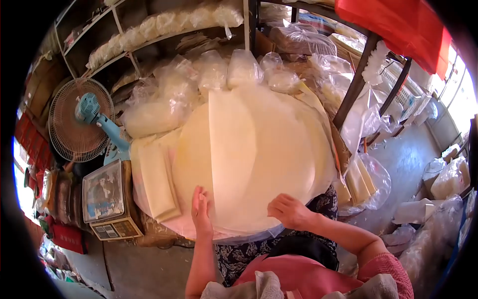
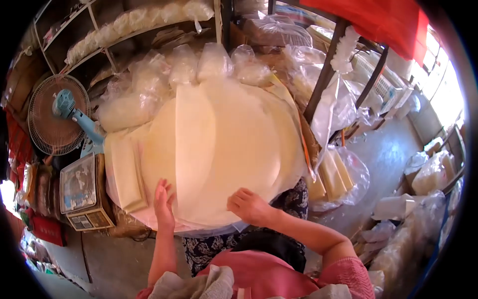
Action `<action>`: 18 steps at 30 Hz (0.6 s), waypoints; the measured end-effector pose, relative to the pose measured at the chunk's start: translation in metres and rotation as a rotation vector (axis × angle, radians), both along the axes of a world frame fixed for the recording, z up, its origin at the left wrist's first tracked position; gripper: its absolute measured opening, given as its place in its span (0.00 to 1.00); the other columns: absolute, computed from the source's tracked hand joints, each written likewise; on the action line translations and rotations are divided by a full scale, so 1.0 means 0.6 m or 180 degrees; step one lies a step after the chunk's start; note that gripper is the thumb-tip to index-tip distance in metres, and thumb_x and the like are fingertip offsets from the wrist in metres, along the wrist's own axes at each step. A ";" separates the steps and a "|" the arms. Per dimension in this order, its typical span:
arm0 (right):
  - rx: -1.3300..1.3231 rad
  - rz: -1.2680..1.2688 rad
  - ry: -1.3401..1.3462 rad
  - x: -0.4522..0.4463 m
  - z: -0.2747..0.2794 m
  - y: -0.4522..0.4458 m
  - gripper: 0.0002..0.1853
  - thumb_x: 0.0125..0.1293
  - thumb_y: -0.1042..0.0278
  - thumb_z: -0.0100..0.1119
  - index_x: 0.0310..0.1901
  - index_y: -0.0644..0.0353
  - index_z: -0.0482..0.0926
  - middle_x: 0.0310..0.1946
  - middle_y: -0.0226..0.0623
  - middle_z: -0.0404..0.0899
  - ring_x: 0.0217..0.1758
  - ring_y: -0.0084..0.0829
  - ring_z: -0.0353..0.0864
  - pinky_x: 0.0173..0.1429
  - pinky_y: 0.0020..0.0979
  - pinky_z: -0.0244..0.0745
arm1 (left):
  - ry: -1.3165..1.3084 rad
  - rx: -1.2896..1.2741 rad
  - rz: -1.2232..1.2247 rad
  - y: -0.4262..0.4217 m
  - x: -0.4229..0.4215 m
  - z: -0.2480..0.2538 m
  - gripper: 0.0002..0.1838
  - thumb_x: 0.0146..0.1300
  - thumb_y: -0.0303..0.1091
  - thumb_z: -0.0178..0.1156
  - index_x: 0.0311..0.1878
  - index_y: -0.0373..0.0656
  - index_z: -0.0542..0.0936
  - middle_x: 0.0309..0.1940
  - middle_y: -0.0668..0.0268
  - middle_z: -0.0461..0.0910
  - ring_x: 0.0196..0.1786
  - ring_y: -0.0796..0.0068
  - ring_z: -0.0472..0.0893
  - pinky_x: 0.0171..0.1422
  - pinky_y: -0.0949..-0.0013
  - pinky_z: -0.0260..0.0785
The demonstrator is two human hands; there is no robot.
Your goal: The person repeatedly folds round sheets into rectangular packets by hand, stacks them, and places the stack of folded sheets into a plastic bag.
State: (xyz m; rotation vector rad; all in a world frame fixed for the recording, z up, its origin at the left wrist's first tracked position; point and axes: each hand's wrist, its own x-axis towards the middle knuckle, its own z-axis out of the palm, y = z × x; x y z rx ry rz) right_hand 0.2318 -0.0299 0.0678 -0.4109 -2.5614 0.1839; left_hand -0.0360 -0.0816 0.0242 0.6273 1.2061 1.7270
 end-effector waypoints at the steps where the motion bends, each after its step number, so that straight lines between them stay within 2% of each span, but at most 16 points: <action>1: -0.0113 -0.0014 -0.0070 0.011 -0.023 -0.005 0.07 0.53 0.71 0.59 0.34 0.61 0.75 0.34 0.36 0.74 0.39 0.38 0.74 0.48 0.34 0.71 | 0.0339 0.0353 0.0128 0.001 -0.001 -0.005 0.34 0.64 0.37 0.57 0.71 0.40 0.57 0.69 0.47 0.56 0.69 0.57 0.63 0.69 0.59 0.58; 4: -0.0379 -0.0050 -0.0193 0.031 -0.069 -0.017 0.08 0.53 0.70 0.59 0.34 0.61 0.75 0.34 0.37 0.74 0.40 0.39 0.74 0.48 0.34 0.70 | 0.3857 0.0352 -0.0243 -0.015 0.022 0.037 0.43 0.57 0.35 0.62 0.73 0.42 0.52 0.74 0.48 0.43 0.74 0.49 0.50 0.74 0.49 0.47; 5: -0.0403 -0.0079 -0.0177 0.034 -0.078 -0.020 0.08 0.52 0.71 0.59 0.34 0.61 0.75 0.35 0.37 0.74 0.40 0.39 0.74 0.48 0.34 0.70 | 0.4042 0.0429 -0.0500 -0.017 0.039 0.047 0.45 0.51 0.33 0.63 0.73 0.43 0.54 0.74 0.51 0.43 0.75 0.44 0.43 0.75 0.42 0.39; 8: -0.0478 -0.0065 -0.0111 0.041 -0.081 -0.022 0.10 0.49 0.72 0.58 0.35 0.61 0.75 0.36 0.37 0.74 0.40 0.40 0.73 0.48 0.35 0.70 | 0.5776 -0.0957 -0.0795 -0.010 0.066 0.055 0.43 0.52 0.30 0.60 0.73 0.46 0.55 0.75 0.55 0.43 0.75 0.42 0.44 0.73 0.38 0.40; 9: -0.0504 -0.0047 -0.0083 0.043 -0.080 -0.021 0.11 0.47 0.72 0.58 0.35 0.61 0.75 0.36 0.37 0.74 0.41 0.41 0.73 0.49 0.35 0.70 | 0.5917 -0.0916 -0.0262 -0.001 0.055 0.022 0.38 0.51 0.27 0.57 0.70 0.46 0.60 0.72 0.56 0.53 0.72 0.44 0.53 0.71 0.43 0.53; 12: -0.0464 -0.0031 0.0007 0.049 -0.061 -0.026 0.15 0.44 0.73 0.58 0.38 0.61 0.75 0.39 0.38 0.75 0.43 0.42 0.73 0.51 0.36 0.70 | 0.5289 -0.0683 -0.0073 0.019 0.006 0.011 0.25 0.53 0.27 0.57 0.57 0.40 0.71 0.57 0.54 0.72 0.59 0.50 0.72 0.56 0.53 0.69; 15: -0.0566 -0.0127 -0.0003 0.058 -0.055 -0.031 0.16 0.48 0.73 0.57 0.43 0.61 0.76 0.45 0.38 0.76 0.53 0.42 0.73 0.59 0.42 0.67 | 0.4375 -0.0925 0.0362 0.012 -0.056 0.017 0.10 0.60 0.30 0.56 0.40 0.33 0.76 0.32 0.58 0.79 0.37 0.60 0.80 0.39 0.61 0.71; 18: -0.0537 -0.0551 -0.0116 0.050 -0.028 -0.053 0.18 0.53 0.73 0.56 0.48 0.57 0.76 0.52 0.38 0.75 0.62 0.44 0.70 0.67 0.50 0.59 | 0.2792 -0.1342 0.1118 -0.013 -0.085 0.035 0.16 0.65 0.37 0.54 0.30 0.30 0.74 0.19 0.62 0.73 0.26 0.70 0.76 0.33 0.63 0.67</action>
